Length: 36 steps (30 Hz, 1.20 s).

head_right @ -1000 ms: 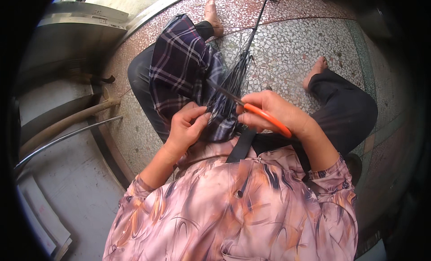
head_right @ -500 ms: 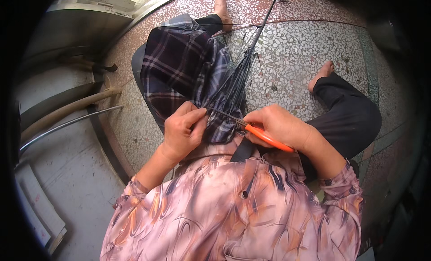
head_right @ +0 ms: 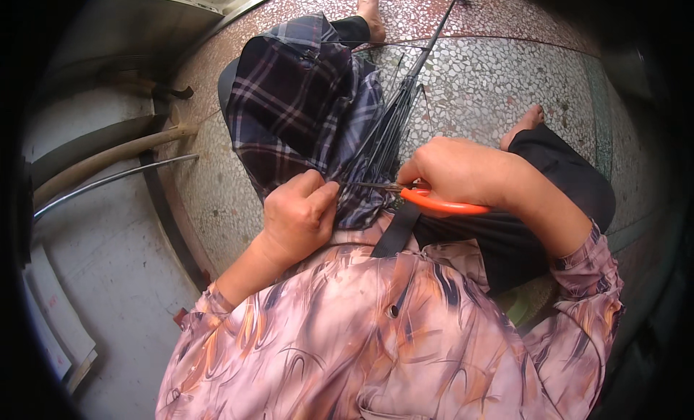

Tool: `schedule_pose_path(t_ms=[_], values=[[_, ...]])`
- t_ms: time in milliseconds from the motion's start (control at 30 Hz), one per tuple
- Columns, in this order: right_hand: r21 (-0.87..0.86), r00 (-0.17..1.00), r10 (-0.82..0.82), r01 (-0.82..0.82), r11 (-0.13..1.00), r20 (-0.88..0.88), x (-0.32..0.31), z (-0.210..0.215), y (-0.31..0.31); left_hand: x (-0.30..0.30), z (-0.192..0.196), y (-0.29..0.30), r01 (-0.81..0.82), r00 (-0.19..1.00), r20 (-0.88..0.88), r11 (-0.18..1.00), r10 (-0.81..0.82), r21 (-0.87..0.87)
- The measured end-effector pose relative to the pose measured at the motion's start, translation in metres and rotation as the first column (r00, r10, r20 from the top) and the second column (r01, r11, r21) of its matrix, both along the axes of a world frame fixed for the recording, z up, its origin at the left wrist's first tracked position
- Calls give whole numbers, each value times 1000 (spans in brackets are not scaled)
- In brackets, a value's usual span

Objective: Repairing an umbrella by cutting or adjusting the fabric and ribs with scissors.

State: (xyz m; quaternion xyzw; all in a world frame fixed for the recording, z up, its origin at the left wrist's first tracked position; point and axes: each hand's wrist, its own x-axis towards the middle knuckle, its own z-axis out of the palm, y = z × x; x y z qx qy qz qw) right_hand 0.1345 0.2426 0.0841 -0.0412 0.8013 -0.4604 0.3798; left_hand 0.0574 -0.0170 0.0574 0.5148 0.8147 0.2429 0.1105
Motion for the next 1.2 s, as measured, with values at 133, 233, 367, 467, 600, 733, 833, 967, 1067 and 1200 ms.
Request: schedule_pose_path(t_ms=[133, 233, 367, 467, 600, 733, 833, 967, 1067, 1200], values=[[129, 983, 182, -180, 975, -6, -19, 11, -3, 7, 1, -1, 1, 999, -46, 999, -3, -33], [165, 975, 221, -213, 963, -35, -19, 11, -10, 5, 1, -8, -35, 997, -64, 999, 33, -24], [-403, 948, -312, 309, 861, 60, 4, 29, 2, 2, -10, -36, -178, 984, -26, 983, 177, -39], [-875, 560, -800, 475, 94, 217, 5, 35, 19, 12, -22, -45, -241, 970, 14, 970, 241, -26], [-573, 564, -761, 524, 630, -320, -7, -42, -14, 6, -19, -18, -272, 929, 298, 951, 219, 150], [-382, 532, -513, 345, 858, -673, -25, -73, -39, 12, -21, -4, -266, 908, 392, 929, 151, 257], [-222, 499, -317, 241, 945, -806, -27, -85, -37, 9, -18, 6, -251, 881, 466, 919, 86, 305], [-267, 660, -537, 472, 840, -526, -27, -73, -37, 7, -16, 11, -185, 893, 449, 941, 40, 285], [-271, 737, -627, 569, 777, -252, -25, -69, -27, 15, -19, 17, -92, 932, 363, 961, -10, 262], [-430, 697, -700, 685, 588, 154, -22, -52, -22, 12, -18, 24, -31, 966, 257, 972, -31, 232]])
